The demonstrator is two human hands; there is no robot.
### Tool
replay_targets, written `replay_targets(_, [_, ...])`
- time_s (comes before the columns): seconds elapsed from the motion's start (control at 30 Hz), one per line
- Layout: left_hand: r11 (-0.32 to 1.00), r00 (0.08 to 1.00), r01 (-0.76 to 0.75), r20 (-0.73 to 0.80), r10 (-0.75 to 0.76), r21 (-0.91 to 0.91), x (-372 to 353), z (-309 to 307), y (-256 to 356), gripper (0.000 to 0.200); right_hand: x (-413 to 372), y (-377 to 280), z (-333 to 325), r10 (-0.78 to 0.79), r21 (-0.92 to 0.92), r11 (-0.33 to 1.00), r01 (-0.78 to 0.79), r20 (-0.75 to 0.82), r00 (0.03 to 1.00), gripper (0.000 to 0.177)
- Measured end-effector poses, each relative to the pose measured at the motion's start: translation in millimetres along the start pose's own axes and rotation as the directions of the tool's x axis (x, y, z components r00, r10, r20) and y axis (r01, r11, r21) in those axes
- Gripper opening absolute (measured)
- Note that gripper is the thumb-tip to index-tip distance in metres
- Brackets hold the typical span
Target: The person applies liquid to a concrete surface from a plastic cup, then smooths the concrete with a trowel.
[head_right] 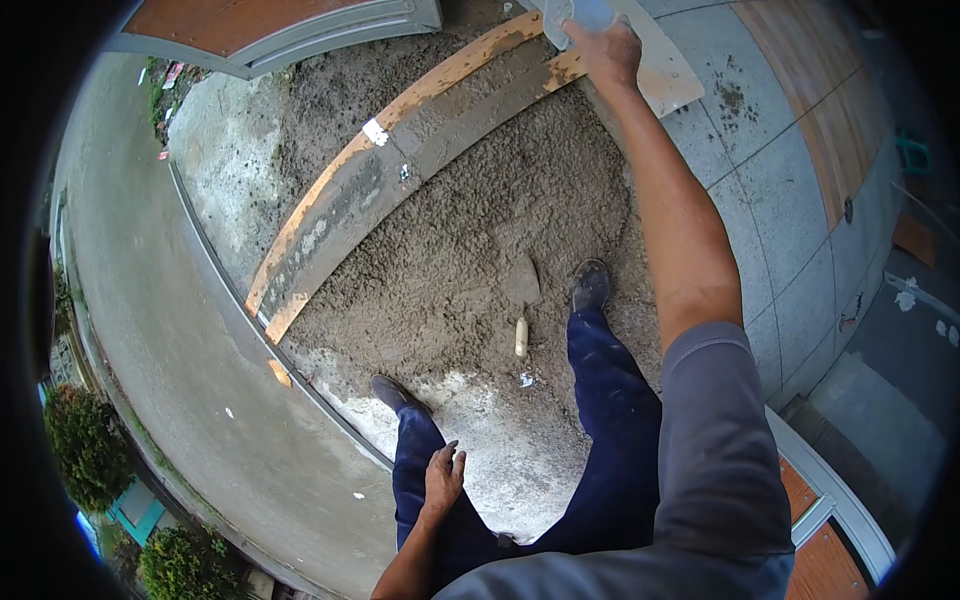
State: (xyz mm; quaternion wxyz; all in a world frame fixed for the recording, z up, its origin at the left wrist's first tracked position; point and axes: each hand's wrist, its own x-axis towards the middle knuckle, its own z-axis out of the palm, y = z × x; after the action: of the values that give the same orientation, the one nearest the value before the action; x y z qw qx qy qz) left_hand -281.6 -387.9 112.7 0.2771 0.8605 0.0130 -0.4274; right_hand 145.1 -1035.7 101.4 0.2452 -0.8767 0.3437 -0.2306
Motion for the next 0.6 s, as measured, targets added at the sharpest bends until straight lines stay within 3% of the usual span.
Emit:
replay_targets(0.03, [1.000,1.000,0.020,0.005,-0.021,0.018,3,-4,5,0.038,11,9,8,-0.014,-0.020,1.000,0.014,-0.007,1.000,0.094])
replay_targets(0.07, [0.995,0.994,-0.060,-0.087,0.067,0.077,5,-6,4,0.037,19,18,18,-0.028,-0.043,0.999,0.027,-0.012,1.000,0.095])
replay_targets(0.27, [0.967,0.969,0.115,-0.240,-0.059,0.228,15,-47,5,0.042,49,69,91,-0.044,-0.052,0.998,0.043,-0.003,0.999,0.096])
replay_targets(0.37, [0.907,0.953,0.144,-0.302,-0.019,0.397,8,-53,-18,0.044,57,88,118,-0.036,-0.053,0.998,0.036,-0.006,0.999,0.096])
replay_targets(0.6, [0.894,0.951,0.213,-0.294,-0.097,0.394,10,-45,-20,0.049,65,99,131,-0.036,-0.044,0.998,0.037,0.025,0.999,0.095])
